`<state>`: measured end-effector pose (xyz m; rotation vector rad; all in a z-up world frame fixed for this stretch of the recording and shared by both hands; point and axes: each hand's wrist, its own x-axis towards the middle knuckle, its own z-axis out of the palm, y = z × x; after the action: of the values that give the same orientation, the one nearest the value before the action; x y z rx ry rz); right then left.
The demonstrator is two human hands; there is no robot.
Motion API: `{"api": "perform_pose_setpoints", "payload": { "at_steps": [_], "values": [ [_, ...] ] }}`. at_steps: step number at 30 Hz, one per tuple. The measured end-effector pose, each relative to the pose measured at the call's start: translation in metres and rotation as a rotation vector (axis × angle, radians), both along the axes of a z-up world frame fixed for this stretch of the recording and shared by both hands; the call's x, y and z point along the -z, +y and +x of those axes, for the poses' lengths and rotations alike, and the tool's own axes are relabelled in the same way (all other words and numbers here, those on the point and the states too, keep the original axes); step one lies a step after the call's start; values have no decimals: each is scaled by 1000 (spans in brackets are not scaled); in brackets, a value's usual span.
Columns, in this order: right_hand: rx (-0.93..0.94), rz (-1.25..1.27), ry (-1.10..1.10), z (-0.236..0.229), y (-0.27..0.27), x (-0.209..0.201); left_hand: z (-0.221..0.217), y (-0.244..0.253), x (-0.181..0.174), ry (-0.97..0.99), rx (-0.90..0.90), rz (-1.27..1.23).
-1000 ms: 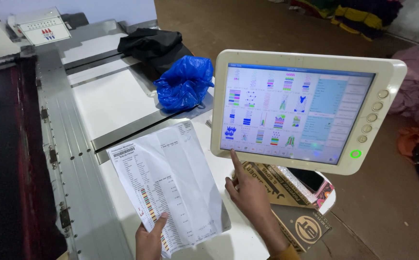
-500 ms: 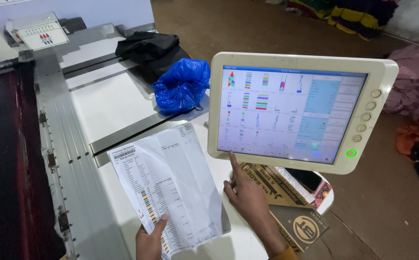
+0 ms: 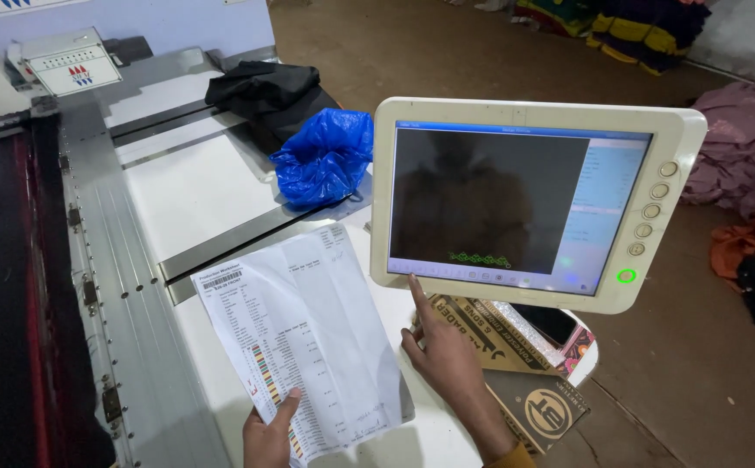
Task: Operating an industrial machine by navigating a touch-screen interface while referring to a printed specification sheet.
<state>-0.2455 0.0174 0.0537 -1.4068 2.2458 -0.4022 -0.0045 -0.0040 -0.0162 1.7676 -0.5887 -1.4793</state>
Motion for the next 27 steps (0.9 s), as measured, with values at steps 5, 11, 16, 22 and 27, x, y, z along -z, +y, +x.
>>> {"api": "perform_pose_setpoints", "payload": {
  "at_steps": [5,11,16,22,27],
  "values": [
    [13,0,-22,-2,0,-1,0,0,-5,14,-10,7],
    [82,-20,-45,-15,10,-6,1,-3,0,-26,4,27],
    [233,-120,-96,-47,42,-16,-4,-7,-8,-96,39,105],
    [578,-193,58,-105,81,1,-7,-19,27,-208,79,102],
    [675,-286,81,-115,93,-13,-21,-9,10,-164,99,83]
  ]
}}
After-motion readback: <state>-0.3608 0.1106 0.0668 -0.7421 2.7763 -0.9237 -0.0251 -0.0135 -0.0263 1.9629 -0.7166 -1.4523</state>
